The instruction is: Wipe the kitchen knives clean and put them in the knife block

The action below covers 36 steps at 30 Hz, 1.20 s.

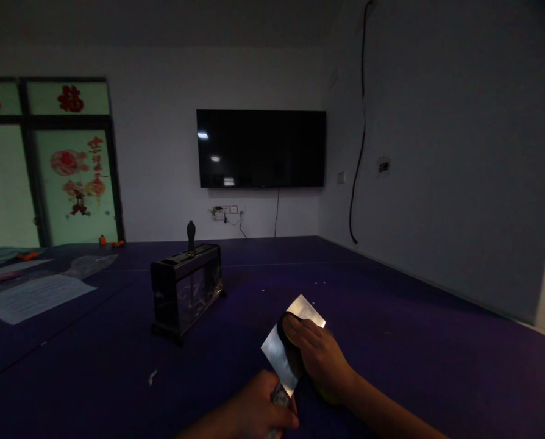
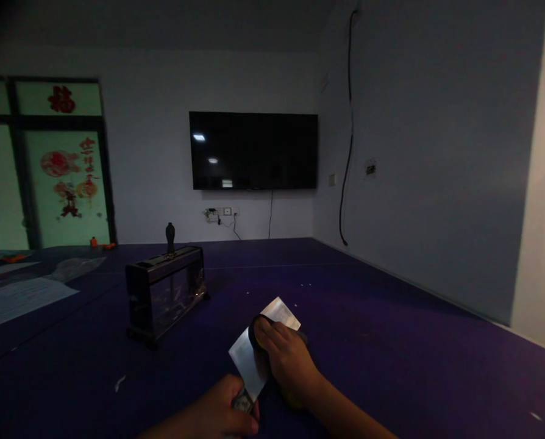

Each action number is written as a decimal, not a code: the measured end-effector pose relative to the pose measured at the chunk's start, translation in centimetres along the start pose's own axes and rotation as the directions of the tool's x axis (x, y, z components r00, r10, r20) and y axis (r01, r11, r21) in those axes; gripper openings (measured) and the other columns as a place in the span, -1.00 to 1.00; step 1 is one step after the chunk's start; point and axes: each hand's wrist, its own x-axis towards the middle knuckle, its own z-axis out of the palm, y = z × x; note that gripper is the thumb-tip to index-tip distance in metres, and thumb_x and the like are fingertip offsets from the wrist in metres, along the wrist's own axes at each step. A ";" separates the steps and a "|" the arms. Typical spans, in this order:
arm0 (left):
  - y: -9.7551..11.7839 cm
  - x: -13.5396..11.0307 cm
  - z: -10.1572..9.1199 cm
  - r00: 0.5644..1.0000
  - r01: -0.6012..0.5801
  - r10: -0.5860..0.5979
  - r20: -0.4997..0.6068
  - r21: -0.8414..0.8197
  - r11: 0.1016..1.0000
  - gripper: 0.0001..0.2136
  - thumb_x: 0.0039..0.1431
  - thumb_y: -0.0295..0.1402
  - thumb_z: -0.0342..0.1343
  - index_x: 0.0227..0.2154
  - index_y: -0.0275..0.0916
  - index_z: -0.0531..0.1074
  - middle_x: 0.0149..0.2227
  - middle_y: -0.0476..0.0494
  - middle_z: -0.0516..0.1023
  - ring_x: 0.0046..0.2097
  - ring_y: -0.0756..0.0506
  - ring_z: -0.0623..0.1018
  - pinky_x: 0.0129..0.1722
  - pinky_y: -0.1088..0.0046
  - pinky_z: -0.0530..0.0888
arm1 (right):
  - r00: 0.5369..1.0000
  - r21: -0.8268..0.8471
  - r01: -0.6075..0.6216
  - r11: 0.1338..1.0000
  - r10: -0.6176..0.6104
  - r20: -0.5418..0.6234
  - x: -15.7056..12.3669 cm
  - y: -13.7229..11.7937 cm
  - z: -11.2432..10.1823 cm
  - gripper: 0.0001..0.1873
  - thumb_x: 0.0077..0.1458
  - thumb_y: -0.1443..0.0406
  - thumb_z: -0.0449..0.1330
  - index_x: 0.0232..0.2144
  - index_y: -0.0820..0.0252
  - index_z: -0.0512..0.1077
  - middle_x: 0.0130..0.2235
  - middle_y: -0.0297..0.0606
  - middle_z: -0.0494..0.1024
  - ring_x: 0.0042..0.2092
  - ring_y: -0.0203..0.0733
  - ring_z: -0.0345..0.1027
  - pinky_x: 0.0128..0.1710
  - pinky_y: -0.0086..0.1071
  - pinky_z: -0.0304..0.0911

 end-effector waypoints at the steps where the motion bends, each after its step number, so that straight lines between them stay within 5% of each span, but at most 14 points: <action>1: 0.0 0.0 0.0 1.000 -0.003 0.003 0.004 0.001 1.000 -0.77 -0.37 -0.41 0.19 -0.53 -0.31 0.34 -0.70 0.12 0.28 -0.66 0.12 0.25 -0.67 0.60 0.17 | 1.000 0.000 0.007 1.000 -0.007 -0.001 0.0 -0.1 -0.1 -0.57 0.09 0.49 -0.15 -0.02 0.29 0.30 0.02 -0.13 0.34 -0.15 -0.15 0.27 -0.20 -0.30 0.30; 9: 0.1 0.0 -0.2 1.000 0.000 -0.001 0.020 0.050 0.999 -0.78 -0.33 -0.44 0.17 -0.49 -0.31 0.35 -0.68 0.12 0.29 -0.67 0.11 0.25 -0.67 0.60 0.18 | 1.000 -0.013 -0.020 1.000 0.020 -0.010 0.0 0.2 0.2 -0.61 0.10 0.47 -0.11 -0.04 0.26 0.31 0.02 -0.15 0.34 -0.14 -0.15 0.28 -0.20 -0.31 0.30; 21: 0.0 -0.2 -0.2 0.999 -0.012 0.008 0.054 0.081 0.997 -0.79 -0.34 -0.44 0.18 -0.51 -0.30 0.35 -0.69 0.13 0.28 -0.66 0.12 0.26 -0.67 0.62 0.17 | 0.965 -0.115 -0.261 0.958 0.255 -0.066 0.0 2.4 0.6 -0.50 -0.02 0.56 -0.13 -0.04 0.26 0.31 0.00 -0.19 0.37 -0.07 -0.17 0.27 -0.06 -0.27 0.24; 36: -0.1 -0.4 -0.1 0.999 -0.028 0.027 0.019 0.047 0.999 -0.78 -0.32 -0.41 0.17 -0.49 -0.31 0.35 -0.69 0.12 0.28 -0.65 0.11 0.25 -0.65 0.59 0.16 | 0.947 -0.143 -0.320 0.937 0.321 -0.017 -0.2 3.1 0.4 -0.45 -0.04 0.57 -0.15 0.00 0.26 0.27 0.00 -0.19 0.36 -0.12 -0.17 0.29 -0.11 -0.31 0.26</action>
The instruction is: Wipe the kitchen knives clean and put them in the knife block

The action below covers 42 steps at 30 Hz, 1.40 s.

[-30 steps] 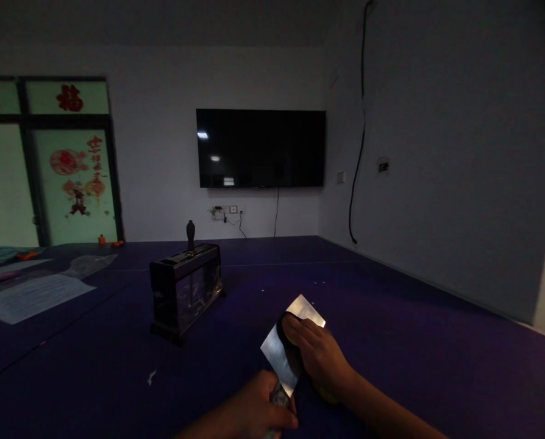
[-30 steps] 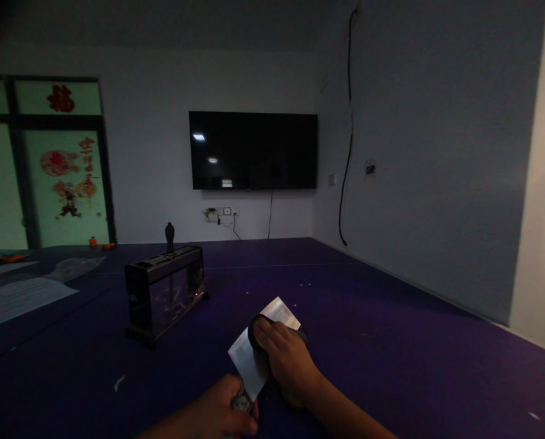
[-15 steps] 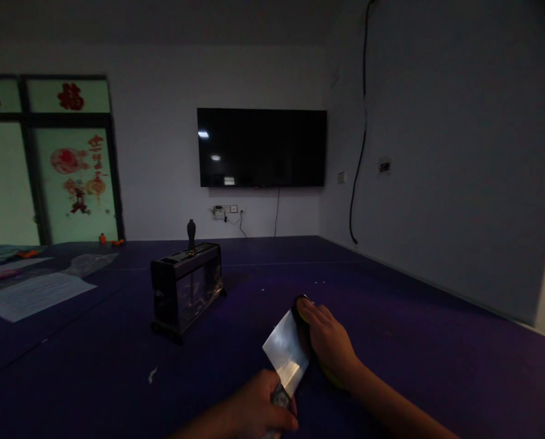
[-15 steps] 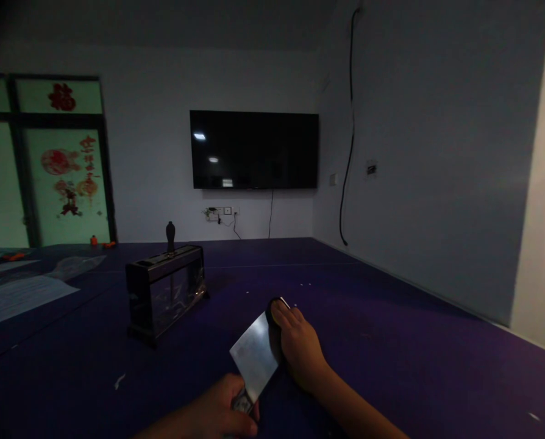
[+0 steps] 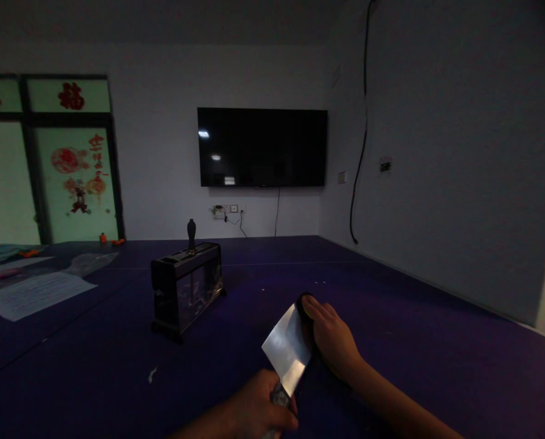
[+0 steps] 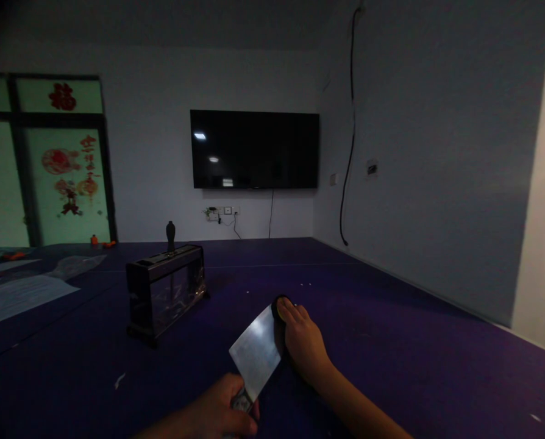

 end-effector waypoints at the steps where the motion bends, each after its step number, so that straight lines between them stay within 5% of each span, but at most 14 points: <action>1: -0.1 0.0 0.1 1.000 -0.005 0.005 -0.009 -0.026 1.000 -0.78 -0.32 -0.40 0.18 -0.50 -0.31 0.34 -0.69 0.12 0.27 -0.66 0.11 0.25 -0.66 0.59 0.16 | 1.000 -0.008 0.008 1.000 -0.008 0.015 0.0 0.0 0.0 -0.45 -0.04 0.58 -0.14 0.00 0.27 0.28 0.00 -0.19 0.37 -0.13 -0.17 0.29 -0.11 -0.32 0.25; 14: -0.7 0.2 0.2 0.991 -0.085 0.061 -0.116 -0.218 0.972 -0.65 -0.41 -0.27 0.22 -0.48 -0.30 0.31 -0.75 0.16 0.24 -0.74 0.11 0.21 -0.73 0.58 0.10 | 0.995 -0.060 0.082 0.995 -0.078 0.061 -0.5 -0.2 0.3 -0.43 -0.08 0.61 -0.14 0.01 0.32 0.25 0.01 -0.16 0.34 -0.04 -0.15 0.25 -0.04 -0.27 0.20; 31: -1.5 0.6 0.2 0.992 -0.089 0.065 -0.113 -0.228 0.970 -0.67 -0.36 -0.30 0.19 -0.44 -0.28 0.30 -0.77 0.19 0.24 -0.76 0.10 0.21 -0.74 0.60 0.11 | 0.987 -0.119 0.142 0.983 -0.132 0.087 -0.8 0.1 0.8 -0.50 -0.04 0.58 -0.13 -0.03 0.40 0.30 0.03 -0.09 0.32 -0.07 -0.12 0.26 -0.07 -0.26 0.23; 42: -1.2 0.8 0.3 0.991 -0.065 0.034 -0.132 -0.234 0.970 -0.69 -0.36 -0.35 0.17 -0.44 -0.26 0.27 -0.75 0.20 0.24 -0.75 0.10 0.19 -0.74 0.59 0.12 | 0.987 -0.105 0.154 0.982 -0.149 0.054 -1.2 0.0 1.3 -0.48 -0.07 0.57 -0.08 -0.04 0.27 0.31 0.00 -0.17 0.36 -0.12 -0.13 0.29 -0.10 -0.30 0.26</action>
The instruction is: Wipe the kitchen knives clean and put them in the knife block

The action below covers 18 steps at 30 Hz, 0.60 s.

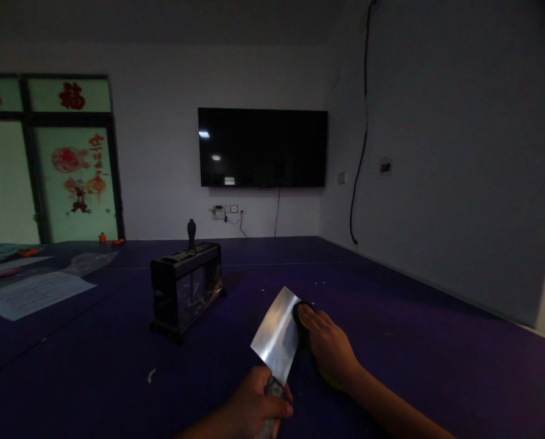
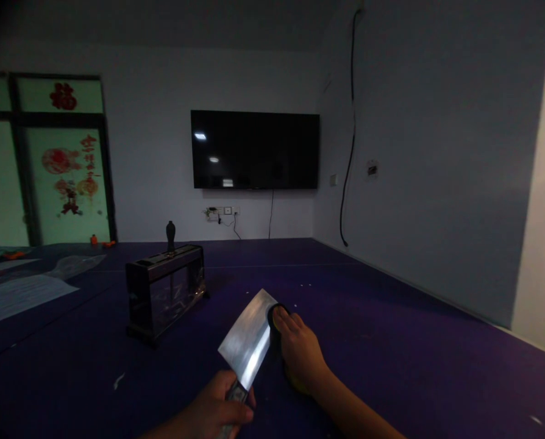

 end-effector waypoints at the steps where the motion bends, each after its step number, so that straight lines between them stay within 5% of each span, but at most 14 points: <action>1: 0.1 -0.1 0.0 1.000 0.002 -0.001 -0.008 0.008 1.000 -0.70 -0.35 -0.37 0.16 -0.44 -0.26 0.27 -0.74 0.20 0.24 -0.74 0.11 0.19 -0.72 0.59 0.11 | 1.000 -0.007 0.008 1.000 -0.008 0.004 0.0 0.0 0.0 -0.48 -0.08 0.57 -0.08 -0.04 0.28 0.31 0.00 -0.16 0.36 -0.11 -0.12 0.28 -0.09 -0.30 0.25; 18: 1.6 -0.8 0.1 0.996 0.057 -0.073 0.054 0.249 0.967 -0.80 -0.33 -0.49 0.16 -0.50 -0.29 0.35 -0.64 0.13 0.28 -0.60 0.10 0.25 -0.57 0.59 0.14 | 0.992 0.103 -0.050 0.993 0.061 -0.108 0.2 -0.3 -0.7 -0.52 0.02 0.54 -0.13 -0.02 0.29 0.29 0.01 -0.16 0.36 -0.13 -0.17 0.27 -0.14 -0.32 0.26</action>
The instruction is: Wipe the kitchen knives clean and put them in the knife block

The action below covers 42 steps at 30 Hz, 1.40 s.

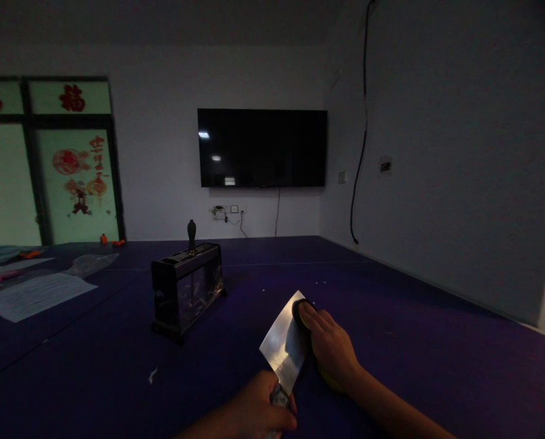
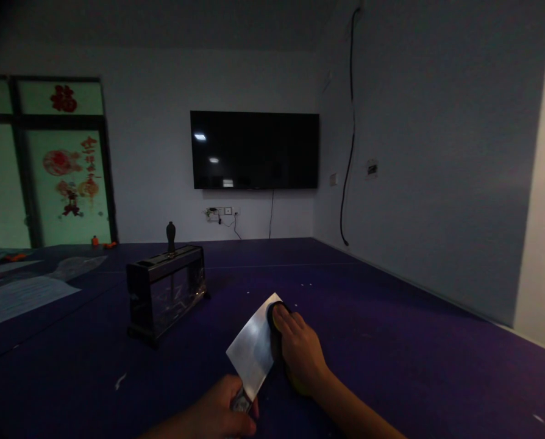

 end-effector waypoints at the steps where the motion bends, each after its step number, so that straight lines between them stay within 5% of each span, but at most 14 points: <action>1: 0.1 -0.1 0.0 1.000 0.000 0.000 -0.001 0.022 1.000 -0.79 -0.33 -0.50 0.16 -0.50 -0.29 0.35 -0.64 0.13 0.28 -0.58 0.10 0.25 -0.57 0.59 0.14 | 1.000 -0.003 0.000 1.000 0.000 -0.004 0.1 -0.1 -0.1 -0.52 0.02 0.54 -0.14 -0.02 0.29 0.29 0.02 -0.16 0.34 -0.11 -0.17 0.26 -0.13 -0.32 0.25; 11: 0.4 -0.3 0.1 1.000 0.001 -0.001 0.007 0.028 1.000 -0.81 -0.34 -0.52 0.14 -0.52 -0.29 0.35 -0.67 0.13 0.27 -0.62 0.11 0.23 -0.60 0.58 0.14 | 0.996 -0.042 0.075 0.996 -0.074 0.041 1.0 0.0 -0.6 -0.48 0.01 0.57 -0.13 0.03 0.26 0.23 0.09 -0.23 0.26 -0.02 -0.15 0.19 -0.04 -0.26 0.19; 26: -1.6 0.8 0.1 0.993 -0.098 0.077 -0.095 -0.246 0.964 -0.71 -0.39 -0.37 0.18 -0.48 -0.29 0.31 -0.74 0.17 0.24 -0.73 0.12 0.19 -0.71 0.59 0.09 | 0.987 0.005 0.126 0.992 -0.126 0.095 0.5 -1.0 -0.5 -0.48 -0.02 0.57 -0.08 0.01 0.29 0.26 0.05 -0.17 0.30 -0.09 -0.13 0.23 -0.13 -0.30 0.25; 42: -1.3 0.6 0.3 0.992 -0.061 0.040 -0.116 -0.182 0.981 -0.78 -0.31 -0.45 0.11 -0.46 -0.27 0.29 -0.75 0.18 0.24 -0.72 0.11 0.20 -0.70 0.59 0.11 | 0.982 0.007 0.184 0.983 -0.184 0.046 0.0 -0.7 -0.1 -0.52 -0.03 0.54 -0.10 -0.03 0.37 0.29 0.02 -0.10 0.33 -0.11 -0.15 0.26 -0.13 -0.33 0.27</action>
